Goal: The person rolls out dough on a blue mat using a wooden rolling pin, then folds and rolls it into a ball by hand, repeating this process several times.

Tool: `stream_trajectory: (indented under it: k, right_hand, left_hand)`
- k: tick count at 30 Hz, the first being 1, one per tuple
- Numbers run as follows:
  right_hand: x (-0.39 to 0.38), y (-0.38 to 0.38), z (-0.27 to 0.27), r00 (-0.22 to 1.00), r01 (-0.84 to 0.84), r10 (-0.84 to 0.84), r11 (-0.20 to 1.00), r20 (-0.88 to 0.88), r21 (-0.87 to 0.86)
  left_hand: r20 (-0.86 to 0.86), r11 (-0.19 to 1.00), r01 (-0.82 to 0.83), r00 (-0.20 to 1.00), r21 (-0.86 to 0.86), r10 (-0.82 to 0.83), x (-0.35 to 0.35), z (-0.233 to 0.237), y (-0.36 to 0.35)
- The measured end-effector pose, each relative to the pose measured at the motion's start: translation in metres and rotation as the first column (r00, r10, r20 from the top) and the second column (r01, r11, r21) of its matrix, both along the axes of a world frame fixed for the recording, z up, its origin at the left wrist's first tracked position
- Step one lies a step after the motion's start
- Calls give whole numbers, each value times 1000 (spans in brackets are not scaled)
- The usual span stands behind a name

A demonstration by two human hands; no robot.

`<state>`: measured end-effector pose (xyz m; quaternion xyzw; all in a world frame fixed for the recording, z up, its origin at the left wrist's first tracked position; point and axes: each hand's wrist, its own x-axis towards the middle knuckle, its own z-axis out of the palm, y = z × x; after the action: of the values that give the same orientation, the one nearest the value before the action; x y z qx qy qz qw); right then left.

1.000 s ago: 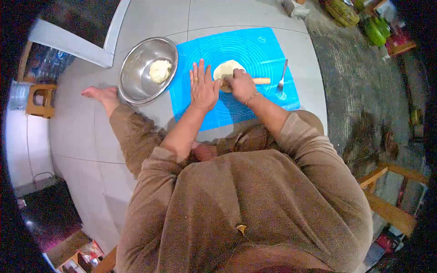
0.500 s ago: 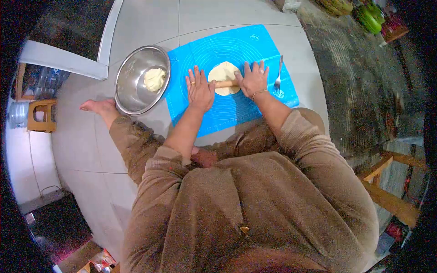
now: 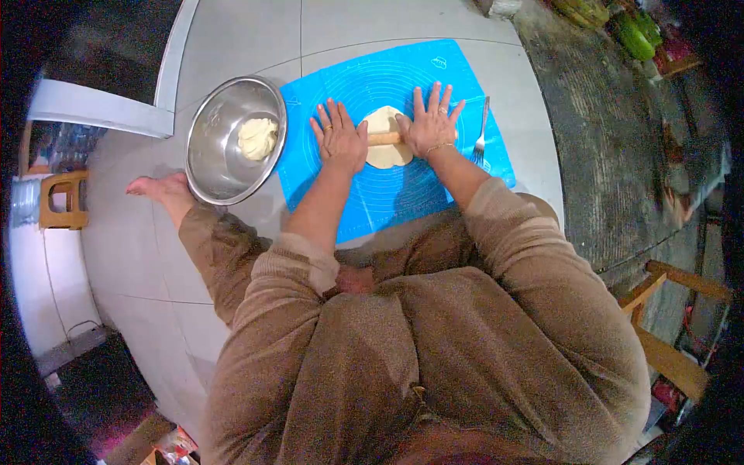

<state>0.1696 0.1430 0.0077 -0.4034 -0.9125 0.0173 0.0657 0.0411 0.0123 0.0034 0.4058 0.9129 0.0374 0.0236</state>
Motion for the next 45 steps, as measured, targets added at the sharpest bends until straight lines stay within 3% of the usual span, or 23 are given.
stream_trajectory:
  k: [5,15,18,21,27,30,35,38,41,45]
  right_hand:
    - [-15,16,0,999,30,-30,999,15,11]
    - [-37,34,1,996,83,-84,996,35,20]
    - [-42,45,-11,991,59,-55,998,-121,30]
    - [-46,49,-17,986,64,-56,997,-159,50]
    - [-56,51,-9,991,137,-137,991,-8,11]
    - [-63,61,-22,986,117,-115,993,-119,12]
    - [-70,71,-26,986,136,-132,990,-104,32]
    - [-74,76,-29,988,116,-109,991,-108,66]
    - [-67,72,-25,981,29,-19,998,-192,48]
    - [-20,39,-10,903,-240,238,970,-357,38]
  left_hand:
    - [-59,999,-43,997,-20,41,-12,-5,16]
    - [-4,996,-86,996,-29,86,-29,3,35]
    - [-13,995,-91,996,-44,91,-33,2,39]
    - [-1,996,-89,996,-27,89,-37,1,41]
    - [-6,993,-116,993,-30,116,-48,-1,49]
    - [-7,990,-140,990,-27,139,-53,-1,53]
    - [-7,986,-152,988,-75,152,-59,-2,62]
    - [-58,991,-129,990,30,130,-61,-4,63]
    - [-95,966,-10,995,259,36,-57,-13,54]
    - [-174,874,175,979,454,-106,-23,0,20]
